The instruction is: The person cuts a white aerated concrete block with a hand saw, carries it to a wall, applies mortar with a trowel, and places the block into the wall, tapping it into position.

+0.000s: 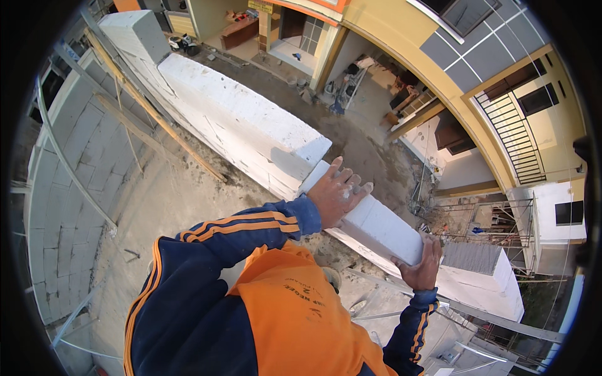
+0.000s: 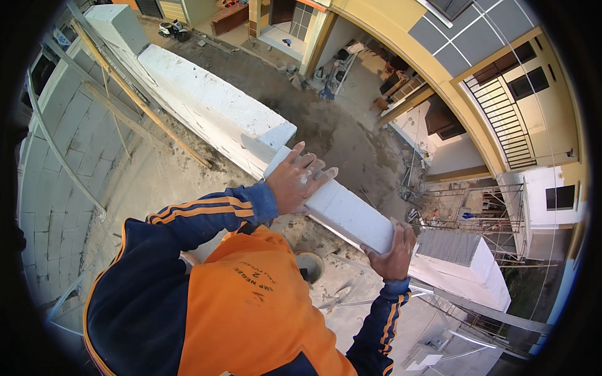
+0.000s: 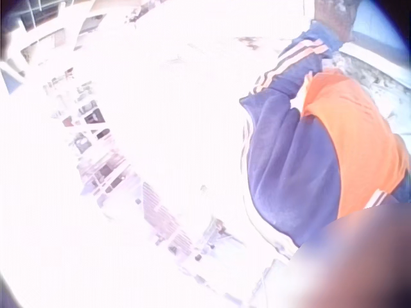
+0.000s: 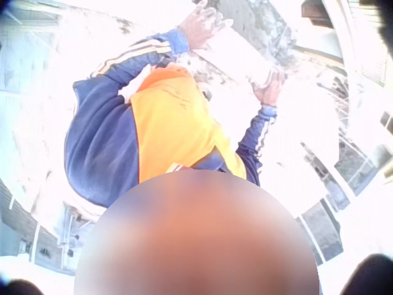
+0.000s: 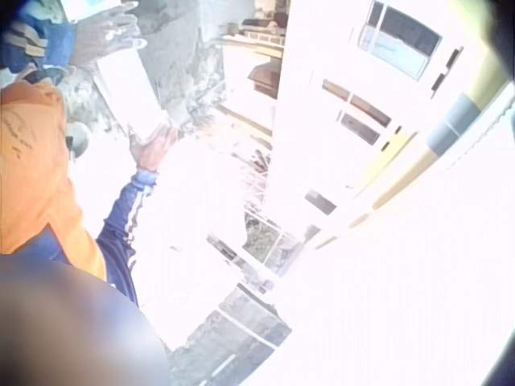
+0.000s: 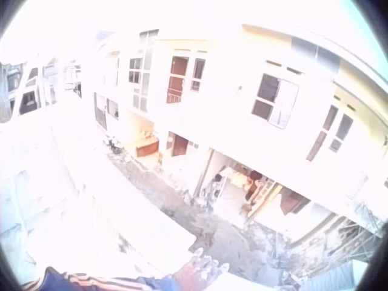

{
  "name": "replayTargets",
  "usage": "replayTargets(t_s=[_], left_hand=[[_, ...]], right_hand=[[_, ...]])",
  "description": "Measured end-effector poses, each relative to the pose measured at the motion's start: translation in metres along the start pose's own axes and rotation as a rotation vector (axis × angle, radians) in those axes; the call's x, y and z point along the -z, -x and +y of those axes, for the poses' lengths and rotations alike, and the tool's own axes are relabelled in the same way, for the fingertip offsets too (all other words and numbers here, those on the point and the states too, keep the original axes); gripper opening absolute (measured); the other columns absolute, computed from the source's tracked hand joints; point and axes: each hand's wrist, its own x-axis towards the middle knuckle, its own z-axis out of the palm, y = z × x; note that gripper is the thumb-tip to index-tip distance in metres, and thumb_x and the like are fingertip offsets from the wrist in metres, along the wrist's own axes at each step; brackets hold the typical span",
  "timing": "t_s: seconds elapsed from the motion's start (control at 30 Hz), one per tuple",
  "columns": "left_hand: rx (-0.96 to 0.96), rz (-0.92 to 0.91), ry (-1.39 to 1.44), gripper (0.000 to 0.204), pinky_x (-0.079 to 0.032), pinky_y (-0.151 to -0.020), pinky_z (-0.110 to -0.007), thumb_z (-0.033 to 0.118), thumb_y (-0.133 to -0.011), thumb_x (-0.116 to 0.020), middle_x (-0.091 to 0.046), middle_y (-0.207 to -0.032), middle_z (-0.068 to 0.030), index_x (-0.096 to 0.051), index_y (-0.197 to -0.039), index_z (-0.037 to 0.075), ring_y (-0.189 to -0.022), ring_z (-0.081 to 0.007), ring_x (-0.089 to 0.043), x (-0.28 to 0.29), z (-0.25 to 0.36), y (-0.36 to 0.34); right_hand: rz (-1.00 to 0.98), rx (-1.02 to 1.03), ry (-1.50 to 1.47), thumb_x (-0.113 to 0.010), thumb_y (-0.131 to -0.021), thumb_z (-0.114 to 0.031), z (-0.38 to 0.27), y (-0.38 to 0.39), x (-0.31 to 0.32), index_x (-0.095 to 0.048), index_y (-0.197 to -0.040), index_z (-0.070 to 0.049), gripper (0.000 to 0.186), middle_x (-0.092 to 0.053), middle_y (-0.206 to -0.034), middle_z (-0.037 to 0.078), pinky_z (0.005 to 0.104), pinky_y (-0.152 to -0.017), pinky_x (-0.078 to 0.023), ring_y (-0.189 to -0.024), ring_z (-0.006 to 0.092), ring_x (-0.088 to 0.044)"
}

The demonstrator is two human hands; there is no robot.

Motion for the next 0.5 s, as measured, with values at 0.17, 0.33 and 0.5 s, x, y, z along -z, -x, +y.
replayTargets(t_s=[0.17,0.33,0.5], left_hand=[[-0.116,-0.081,0.095,0.075,-0.042,-0.101,-0.044,0.033,-0.069,-0.081,-0.063,-0.121,-0.0135,-0.057,-0.135,0.006,-0.118,-0.0302,-0.058,-0.003,-0.012,-0.008],[-0.137,-0.068,0.049,0.084,-0.043,-0.1,-0.042,0.039,-0.062,-0.088,-0.063,-0.121,-0.0141,-0.057,-0.133,0.006,-0.119,-0.0305,-0.058,0.0,-0.014,-0.011],[-0.13,-0.058,0.098,0.089,-0.045,-0.1,-0.044,0.04,-0.058,-0.091,-0.062,-0.122,-0.015,-0.057,-0.134,0.007,-0.118,-0.0311,-0.059,0.007,-0.014,-0.012]], right_hand=[[-0.003,0.041,0.0,-0.094,-0.056,-0.028,0.005,-0.001,-0.005,-0.051,-0.13,-0.001,0.089,-0.053,-0.124,0.023,0.0527,-0.102,-0.04,-0.118,0.0423,-0.05],[-0.002,0.048,0.017,-0.094,-0.057,-0.03,0.01,-0.004,-0.009,-0.051,-0.132,-0.001,0.09,-0.053,-0.124,0.023,0.0528,-0.103,-0.04,-0.118,0.0428,-0.05],[-0.019,0.047,0.0,-0.094,-0.058,-0.031,0.008,-0.003,-0.004,-0.052,-0.132,-0.001,0.091,-0.054,-0.122,0.023,0.0525,-0.101,-0.041,-0.116,0.0428,-0.051]])
